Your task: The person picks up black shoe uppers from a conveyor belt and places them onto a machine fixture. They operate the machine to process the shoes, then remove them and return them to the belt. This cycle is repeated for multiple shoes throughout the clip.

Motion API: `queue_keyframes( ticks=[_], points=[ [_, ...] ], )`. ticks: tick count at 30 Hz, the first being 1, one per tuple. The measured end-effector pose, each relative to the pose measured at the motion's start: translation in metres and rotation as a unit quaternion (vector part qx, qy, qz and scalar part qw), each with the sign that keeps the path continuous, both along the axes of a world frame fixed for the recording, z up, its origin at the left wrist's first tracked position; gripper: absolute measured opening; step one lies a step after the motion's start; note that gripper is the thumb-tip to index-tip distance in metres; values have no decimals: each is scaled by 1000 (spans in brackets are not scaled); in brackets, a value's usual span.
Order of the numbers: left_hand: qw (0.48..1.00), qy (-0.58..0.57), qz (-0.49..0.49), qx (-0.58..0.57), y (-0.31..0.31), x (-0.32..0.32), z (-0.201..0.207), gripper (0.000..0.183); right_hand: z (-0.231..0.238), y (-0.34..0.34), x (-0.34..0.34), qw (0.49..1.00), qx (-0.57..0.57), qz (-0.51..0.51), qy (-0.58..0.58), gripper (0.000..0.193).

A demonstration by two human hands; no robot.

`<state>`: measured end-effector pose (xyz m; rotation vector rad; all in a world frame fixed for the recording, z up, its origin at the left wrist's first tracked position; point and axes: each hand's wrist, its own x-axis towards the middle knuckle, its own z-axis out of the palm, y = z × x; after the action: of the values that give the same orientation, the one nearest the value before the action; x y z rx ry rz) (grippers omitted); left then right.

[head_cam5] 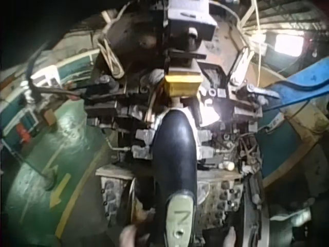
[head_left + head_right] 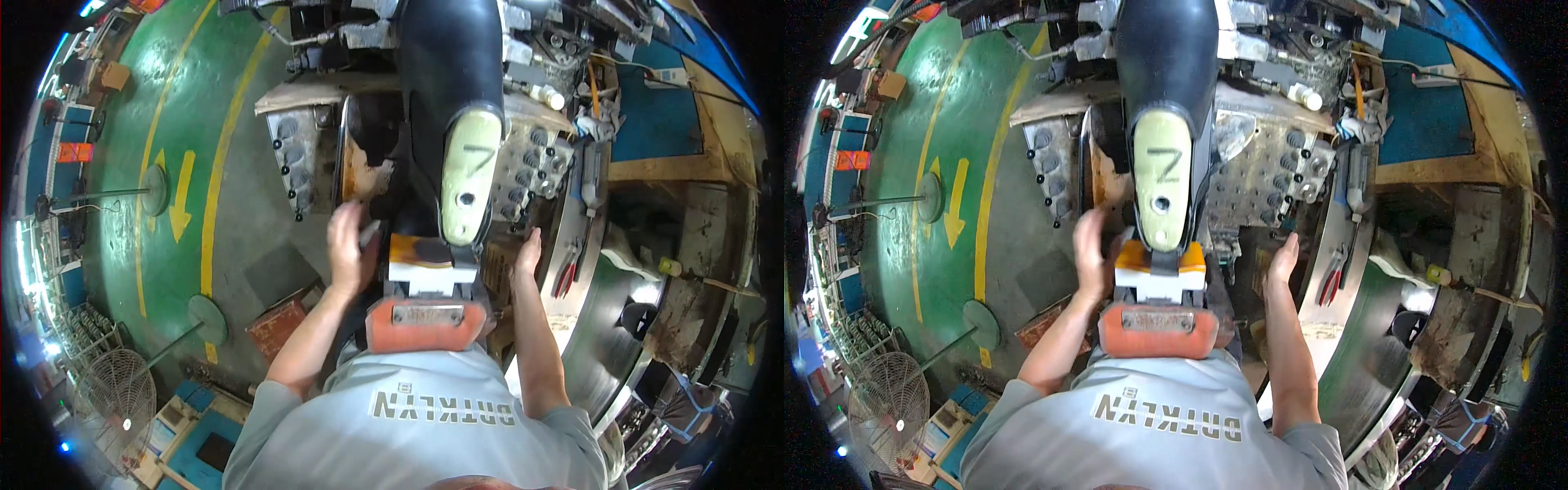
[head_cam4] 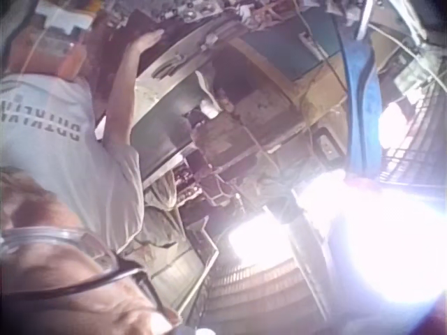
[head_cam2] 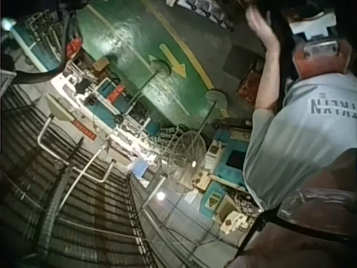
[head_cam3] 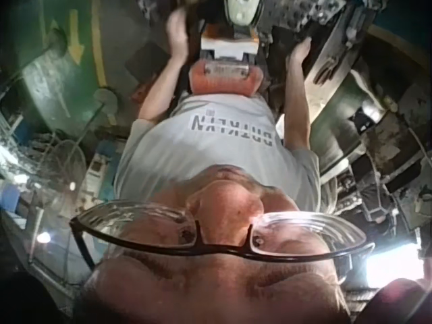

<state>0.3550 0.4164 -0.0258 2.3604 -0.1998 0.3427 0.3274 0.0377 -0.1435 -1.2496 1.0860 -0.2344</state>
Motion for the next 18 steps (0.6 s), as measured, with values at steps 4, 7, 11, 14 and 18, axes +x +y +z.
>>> queue_keyframes(
  ticks=[4, 7, 11, 14, 18],
  points=[
    [972, 143, -105, -156, -29, -36, -25, 47, 6, 8, -14, 999, 29, 26, -5, 58],
    [896, 268, -160, -316, -35, -49, -11, 46, -5, 15, -31, 999, 31, 35, -20, 51],
    [831, 348, -130, -415, -23, -40, 29, 49, -73, -9, -63, 995, -1, 100, -24, 50],
    [880, 285, -129, -357, -4, -40, -16, 53, -119, -26, -91, 967, -72, 240, -40, 46],
    [890, 283, -83, -349, 31, -53, -29, 53, -79, -8, -96, 965, -19, 251, -70, 41]
  ],
)
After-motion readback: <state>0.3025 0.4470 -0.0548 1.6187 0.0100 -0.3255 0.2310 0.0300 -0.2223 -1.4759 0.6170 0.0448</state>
